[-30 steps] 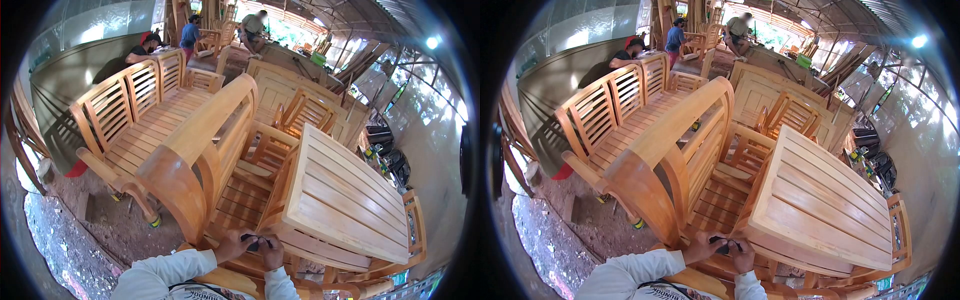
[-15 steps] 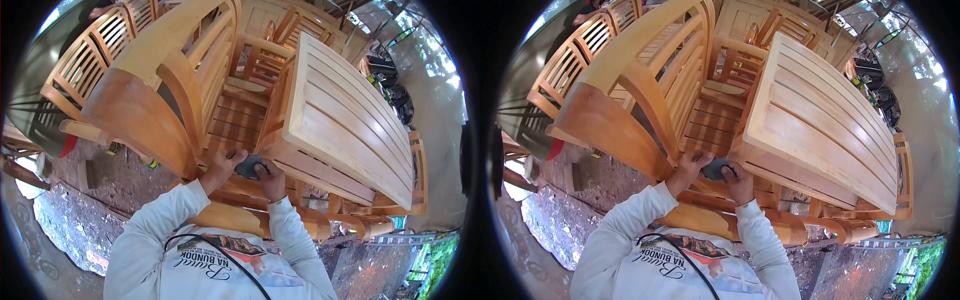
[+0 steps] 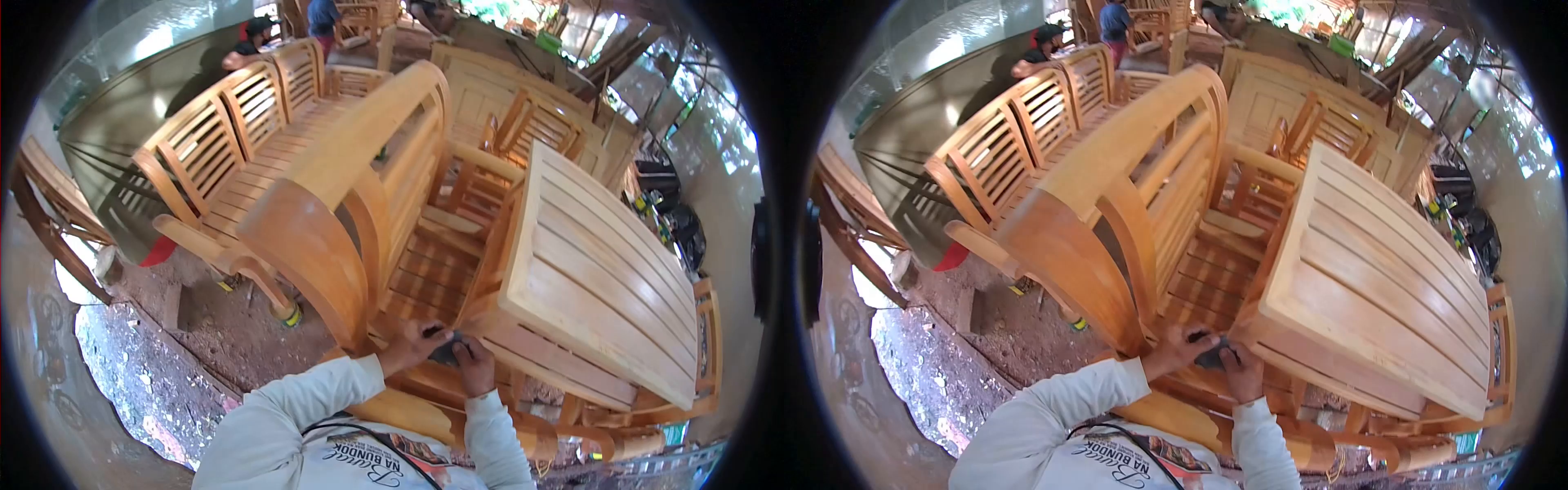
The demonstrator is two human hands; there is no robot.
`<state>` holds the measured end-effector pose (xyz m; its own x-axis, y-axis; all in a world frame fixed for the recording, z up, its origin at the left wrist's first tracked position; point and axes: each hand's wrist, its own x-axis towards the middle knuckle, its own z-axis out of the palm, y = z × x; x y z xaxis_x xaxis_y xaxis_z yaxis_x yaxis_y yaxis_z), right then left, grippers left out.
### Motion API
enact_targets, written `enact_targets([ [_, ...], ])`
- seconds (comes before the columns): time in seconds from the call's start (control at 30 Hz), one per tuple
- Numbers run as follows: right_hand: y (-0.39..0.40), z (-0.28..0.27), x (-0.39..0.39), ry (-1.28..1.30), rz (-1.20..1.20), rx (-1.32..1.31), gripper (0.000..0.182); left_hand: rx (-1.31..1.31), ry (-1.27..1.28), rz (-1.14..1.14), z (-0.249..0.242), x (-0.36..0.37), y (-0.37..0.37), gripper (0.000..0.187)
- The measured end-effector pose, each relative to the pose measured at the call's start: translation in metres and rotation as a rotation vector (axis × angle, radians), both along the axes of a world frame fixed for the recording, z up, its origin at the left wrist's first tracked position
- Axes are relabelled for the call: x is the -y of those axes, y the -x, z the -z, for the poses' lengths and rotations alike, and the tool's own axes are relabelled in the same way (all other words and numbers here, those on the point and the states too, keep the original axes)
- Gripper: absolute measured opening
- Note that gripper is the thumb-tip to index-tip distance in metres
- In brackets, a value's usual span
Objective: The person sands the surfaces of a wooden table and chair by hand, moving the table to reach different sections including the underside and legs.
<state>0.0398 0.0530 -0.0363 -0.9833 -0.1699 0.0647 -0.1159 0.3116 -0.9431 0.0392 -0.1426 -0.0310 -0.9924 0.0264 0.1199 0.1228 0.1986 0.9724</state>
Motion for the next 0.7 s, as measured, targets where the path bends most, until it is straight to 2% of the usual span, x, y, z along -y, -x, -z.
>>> enact_targets([
  [0.07,-0.003,-0.005,0.000,0.052,-0.020,0.105,0.022,-0.008,-0.037,0.003,-0.001,0.000,-0.001,0.036],
  [0.13,-0.002,0.000,-0.004,0.002,-0.043,0.094,0.021,-0.027,-0.089,0.021,-0.005,0.000,-0.002,0.035],
  [0.33,-0.002,0.001,-0.003,-0.079,-0.072,0.013,0.018,-0.008,0.117,-0.040,0.017,-0.011,0.003,0.024],
  [0.43,-0.001,-0.005,0.000,-0.068,-0.067,0.032,0.018,-0.038,0.138,-0.082,0.012,-0.013,0.003,0.022],
  [0.53,-0.002,0.000,-0.002,-0.047,-0.061,0.024,0.018,0.035,0.084,-0.033,-0.001,-0.008,0.002,0.023],
  [0.63,-0.003,-0.002,0.000,0.007,-0.040,0.040,0.018,0.023,-0.140,0.009,0.016,-0.007,0.003,0.024],
  [0.7,-0.004,-0.010,0.001,0.033,-0.007,0.036,0.018,0.004,-0.170,0.009,-0.003,-0.004,-0.002,0.026],
])
